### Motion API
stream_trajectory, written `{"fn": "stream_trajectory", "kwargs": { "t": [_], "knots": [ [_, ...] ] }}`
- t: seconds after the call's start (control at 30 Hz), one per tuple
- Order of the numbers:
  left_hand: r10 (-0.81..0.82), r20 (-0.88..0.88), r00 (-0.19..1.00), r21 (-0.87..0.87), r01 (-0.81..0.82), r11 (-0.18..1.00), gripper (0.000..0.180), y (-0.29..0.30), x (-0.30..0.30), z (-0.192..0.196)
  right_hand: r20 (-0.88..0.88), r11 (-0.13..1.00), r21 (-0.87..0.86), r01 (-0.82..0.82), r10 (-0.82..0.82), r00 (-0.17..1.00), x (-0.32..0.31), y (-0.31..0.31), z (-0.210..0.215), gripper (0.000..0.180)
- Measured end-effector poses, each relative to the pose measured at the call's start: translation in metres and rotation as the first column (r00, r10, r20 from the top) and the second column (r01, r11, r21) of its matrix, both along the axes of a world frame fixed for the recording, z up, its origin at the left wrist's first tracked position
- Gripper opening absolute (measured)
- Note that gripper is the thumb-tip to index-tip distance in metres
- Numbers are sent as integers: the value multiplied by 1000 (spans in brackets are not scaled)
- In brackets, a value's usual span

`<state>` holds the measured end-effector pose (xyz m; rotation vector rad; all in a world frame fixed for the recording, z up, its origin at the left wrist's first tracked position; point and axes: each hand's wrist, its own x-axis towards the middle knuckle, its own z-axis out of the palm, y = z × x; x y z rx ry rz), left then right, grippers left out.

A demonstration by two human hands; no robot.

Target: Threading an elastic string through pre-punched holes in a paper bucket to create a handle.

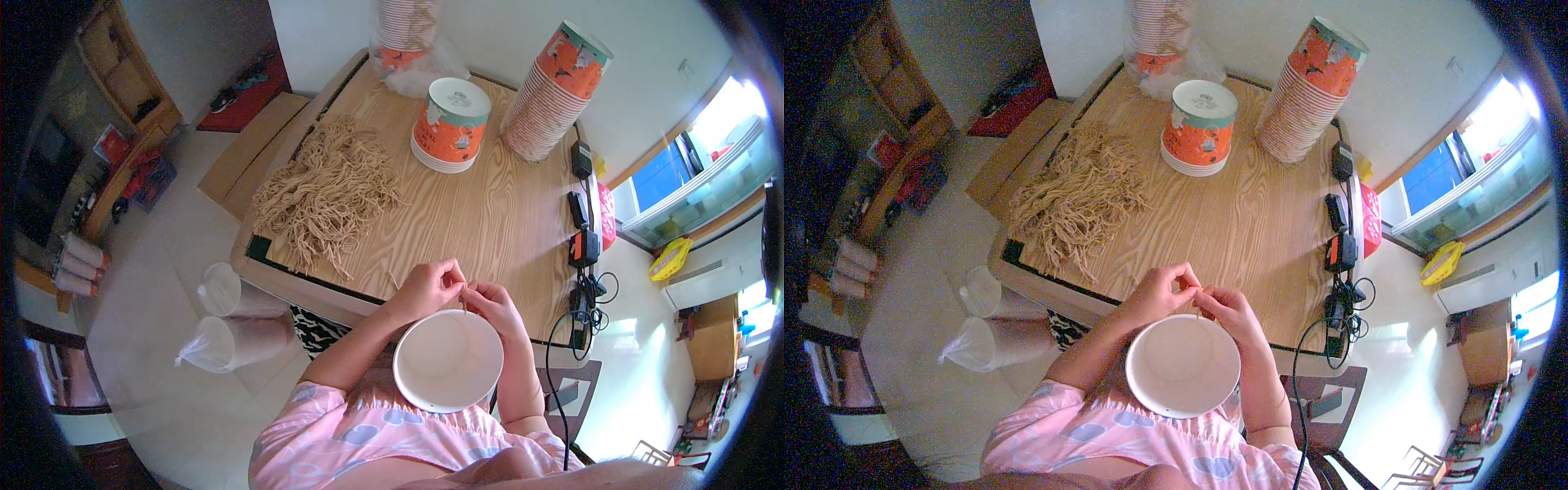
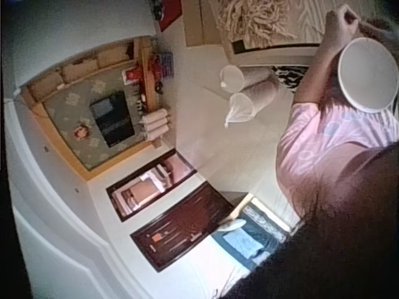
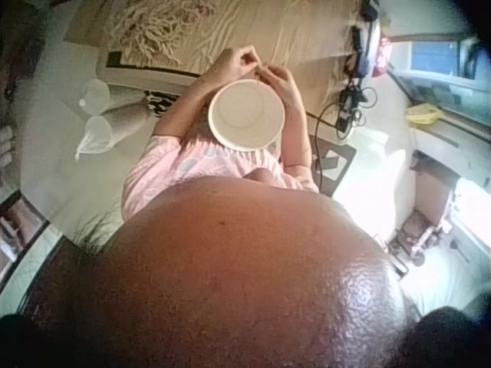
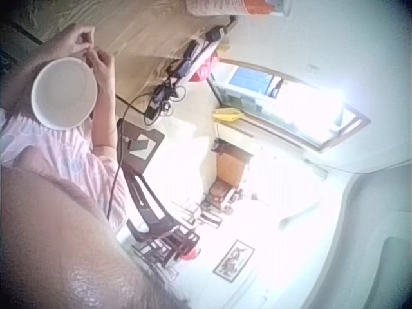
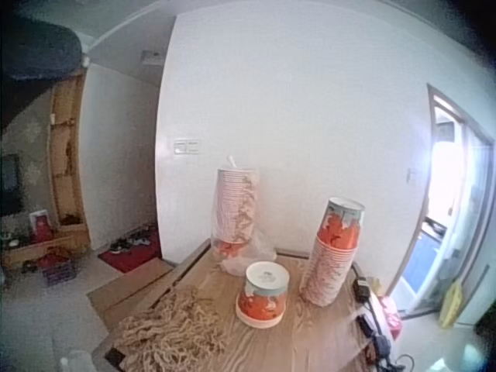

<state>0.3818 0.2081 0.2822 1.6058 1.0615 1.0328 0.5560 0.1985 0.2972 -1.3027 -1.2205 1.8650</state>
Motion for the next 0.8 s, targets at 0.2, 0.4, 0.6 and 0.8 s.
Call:
{"fn": "stream_trajectory", "kwargs": {
  "t": [0.2, 0.4, 0.6, 0.8],
  "knots": [
    [12, -38, 999, -34, -13, 999, 9, -2, -1, 6, -114, 1000, 6, 21, -21, 993, 3, -2, -6, 16],
    [161, -33, 986, -23, -161, 987, 9, 0, -10, 6, -162, 996, 14, -92, 93, 982, 8, -4, 0, 12],
    [-167, -17, 986, -13, 167, 986, 14, 1, -13, 2, -157, 979, -117, -166, 147, 977, 8, -9, -3, 11],
    [-291, 44, 956, -90, 294, 952, 26, -1, -12, 0, -229, 990, -11, -144, 138, 964, 5, -10, -9, 13]
  ]
}}
